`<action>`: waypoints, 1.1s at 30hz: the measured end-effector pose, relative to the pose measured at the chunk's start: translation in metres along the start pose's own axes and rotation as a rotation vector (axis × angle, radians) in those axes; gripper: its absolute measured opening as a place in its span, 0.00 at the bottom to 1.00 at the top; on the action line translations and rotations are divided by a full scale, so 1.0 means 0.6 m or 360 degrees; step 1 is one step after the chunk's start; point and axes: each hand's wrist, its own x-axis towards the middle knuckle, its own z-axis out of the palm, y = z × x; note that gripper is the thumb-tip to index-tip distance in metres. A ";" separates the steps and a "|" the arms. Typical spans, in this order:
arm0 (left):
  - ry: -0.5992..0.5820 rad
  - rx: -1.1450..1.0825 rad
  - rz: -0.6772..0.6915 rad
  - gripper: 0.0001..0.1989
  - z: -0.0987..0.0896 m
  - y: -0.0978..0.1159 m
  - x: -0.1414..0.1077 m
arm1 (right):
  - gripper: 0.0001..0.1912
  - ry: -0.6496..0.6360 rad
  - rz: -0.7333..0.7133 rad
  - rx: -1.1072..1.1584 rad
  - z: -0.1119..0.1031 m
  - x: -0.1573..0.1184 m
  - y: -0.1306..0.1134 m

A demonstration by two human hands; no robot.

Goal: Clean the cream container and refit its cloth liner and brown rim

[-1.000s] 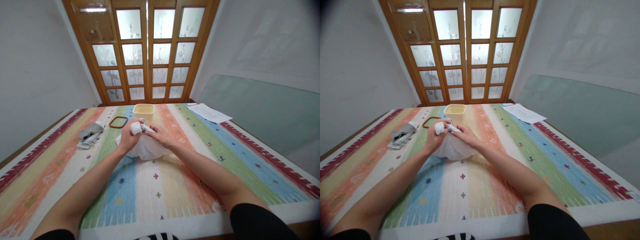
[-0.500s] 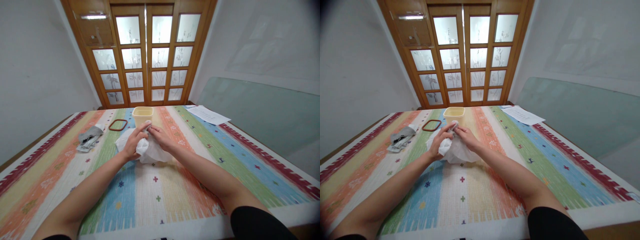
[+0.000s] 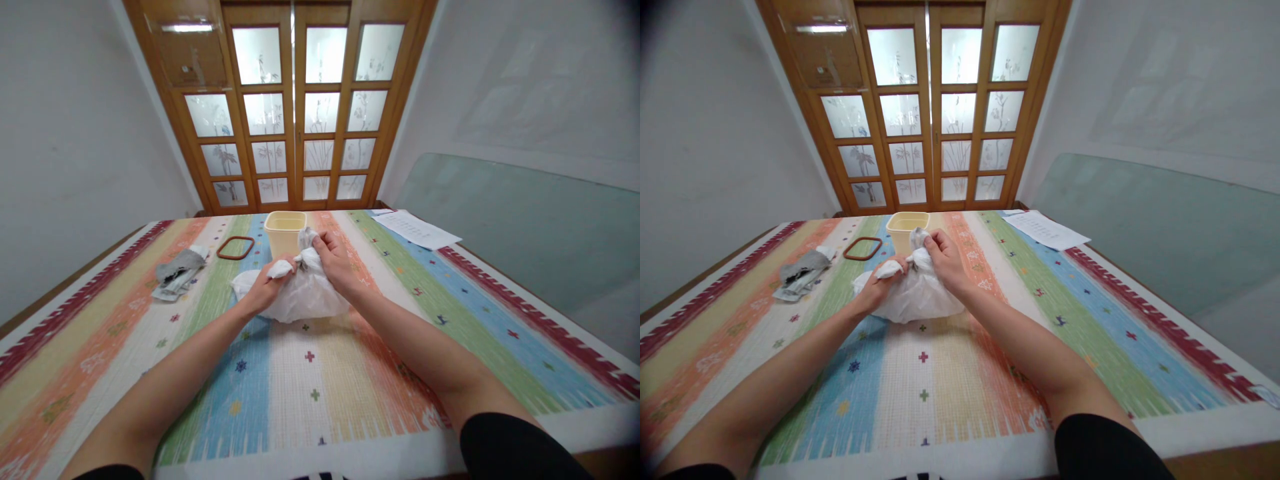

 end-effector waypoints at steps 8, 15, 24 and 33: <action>0.0339 -0.0260 -0.0368 0.19 0.004 0.005 0.004 | 0.20 -0.0061 -0.0056 -0.0085 -0.004 0.005 0.010; 0.0452 -0.0301 -0.0441 0.14 0.002 -0.003 0.011 | 0.15 -0.0089 -0.0355 -0.0526 -0.031 0.000 -0.019; 0.0459 0.0187 -0.0219 0.12 -0.009 0.000 0.013 | 0.21 0.0042 0.0054 -0.0082 -0.029 0.026 -0.009; 0.0368 0.0458 -0.0109 0.12 -0.006 -0.002 0.002 | 0.15 -0.0518 0.0452 -0.0090 -0.026 0.018 0.008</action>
